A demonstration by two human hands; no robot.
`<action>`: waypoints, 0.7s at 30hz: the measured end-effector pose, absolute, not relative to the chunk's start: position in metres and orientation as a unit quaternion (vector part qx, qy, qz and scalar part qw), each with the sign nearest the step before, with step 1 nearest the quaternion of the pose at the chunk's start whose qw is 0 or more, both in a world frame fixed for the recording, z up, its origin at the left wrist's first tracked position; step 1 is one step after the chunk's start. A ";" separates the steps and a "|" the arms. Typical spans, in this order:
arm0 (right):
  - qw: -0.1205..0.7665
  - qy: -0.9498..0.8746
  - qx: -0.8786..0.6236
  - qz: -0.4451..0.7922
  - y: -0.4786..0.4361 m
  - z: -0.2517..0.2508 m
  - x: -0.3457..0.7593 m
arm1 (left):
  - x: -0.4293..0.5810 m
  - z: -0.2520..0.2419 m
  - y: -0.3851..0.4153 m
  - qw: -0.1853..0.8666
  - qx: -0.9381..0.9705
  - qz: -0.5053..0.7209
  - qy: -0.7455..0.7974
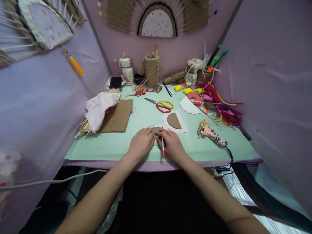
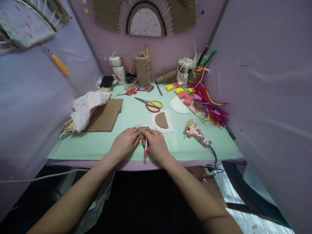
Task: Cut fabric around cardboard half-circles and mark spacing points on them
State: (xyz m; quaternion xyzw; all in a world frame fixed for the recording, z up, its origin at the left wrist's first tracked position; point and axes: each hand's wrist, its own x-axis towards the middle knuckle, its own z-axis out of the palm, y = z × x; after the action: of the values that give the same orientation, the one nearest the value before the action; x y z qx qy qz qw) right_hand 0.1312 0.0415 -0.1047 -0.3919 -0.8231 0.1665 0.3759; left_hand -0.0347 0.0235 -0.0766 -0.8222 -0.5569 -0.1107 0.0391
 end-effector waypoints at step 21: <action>0.594 -0.606 -0.439 0.296 0.038 -0.102 0.143 | -0.034 -0.076 0.026 0.008 -0.811 -0.095 -0.577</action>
State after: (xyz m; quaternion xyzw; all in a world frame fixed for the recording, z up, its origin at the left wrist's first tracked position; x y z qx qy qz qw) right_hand 0.1435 0.0379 -0.1019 -0.4388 -0.6056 0.2959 0.5943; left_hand -0.0337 0.0257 -0.0758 -0.8113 -0.5769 -0.0950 0.0078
